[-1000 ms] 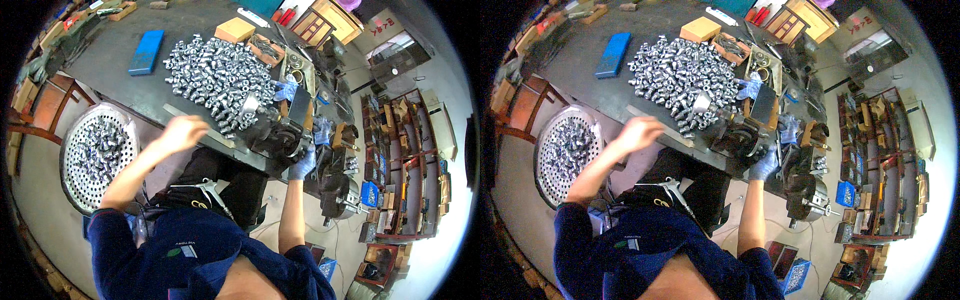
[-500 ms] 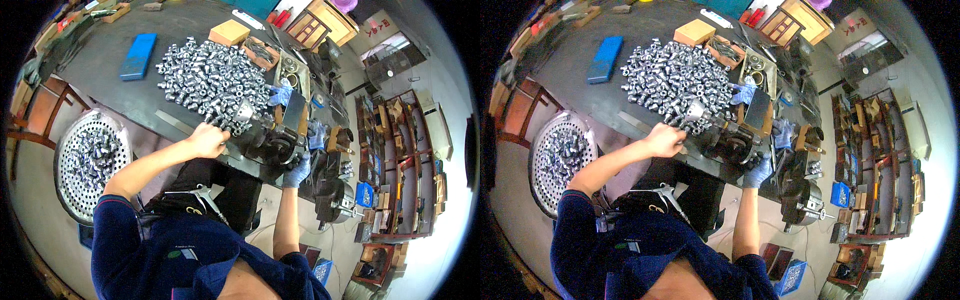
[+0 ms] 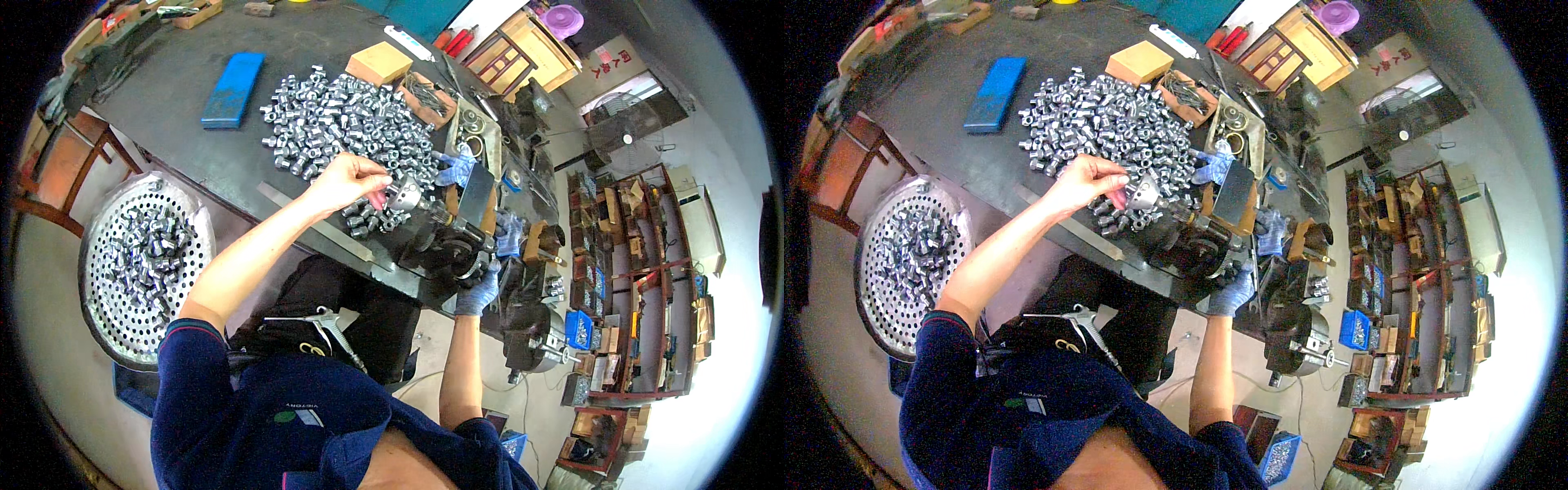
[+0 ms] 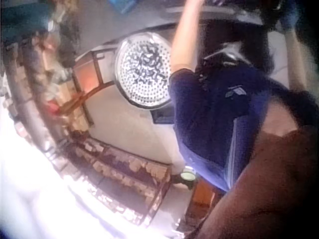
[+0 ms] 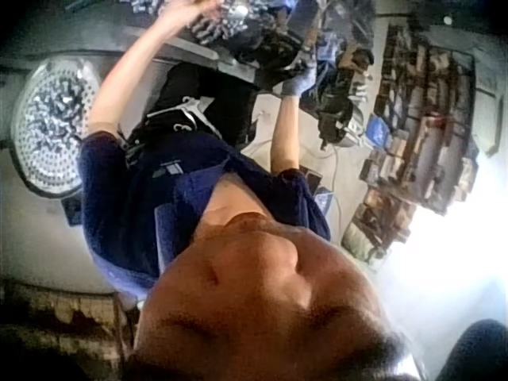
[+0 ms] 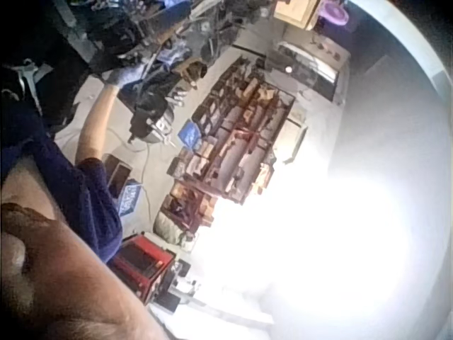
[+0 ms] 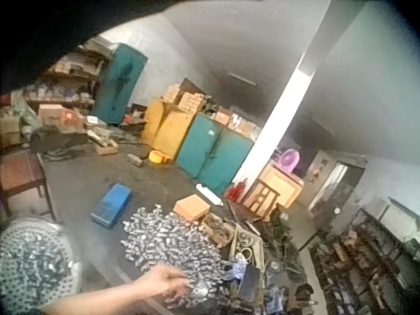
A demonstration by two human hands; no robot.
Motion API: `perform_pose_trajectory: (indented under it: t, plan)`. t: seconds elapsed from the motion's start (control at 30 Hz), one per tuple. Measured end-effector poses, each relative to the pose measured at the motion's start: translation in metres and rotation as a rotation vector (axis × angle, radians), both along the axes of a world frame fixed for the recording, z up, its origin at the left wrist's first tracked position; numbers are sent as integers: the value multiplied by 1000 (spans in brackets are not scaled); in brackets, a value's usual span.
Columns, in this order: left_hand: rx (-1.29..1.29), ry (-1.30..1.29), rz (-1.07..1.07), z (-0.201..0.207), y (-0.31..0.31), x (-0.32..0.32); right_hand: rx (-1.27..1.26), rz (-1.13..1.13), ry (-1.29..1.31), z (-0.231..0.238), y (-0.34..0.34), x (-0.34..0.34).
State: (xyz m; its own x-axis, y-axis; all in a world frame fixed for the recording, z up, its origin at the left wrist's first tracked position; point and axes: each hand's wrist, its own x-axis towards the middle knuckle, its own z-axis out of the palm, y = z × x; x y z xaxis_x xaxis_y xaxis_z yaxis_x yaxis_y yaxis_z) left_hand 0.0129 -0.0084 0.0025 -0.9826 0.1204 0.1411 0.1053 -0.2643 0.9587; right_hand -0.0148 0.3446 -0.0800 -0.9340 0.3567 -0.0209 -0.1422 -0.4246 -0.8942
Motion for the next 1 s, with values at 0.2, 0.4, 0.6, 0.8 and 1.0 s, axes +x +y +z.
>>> perform_pose_trajectory:
  t: [0.2, 0.4, 0.6, 0.8, 1.0]
  plan:
    - [49, 8, -17, -5, 3, -6, 52, -116, -89, 8, 0, 14]
    - [-105, 108, -126, 7, -10, -11, 48, 6, -21, 73, -8, 42]
    - [-517, 358, 29, 17, -8, -2, 21, 46, 136, 113, -12, -23]
    - [-318, 242, -7, 16, -5, -3, 187, -79, 135, 57, -6, -88]
    - [-284, 241, -19, 8, -5, -7, 47, 142, -52, -13, 14, -59]
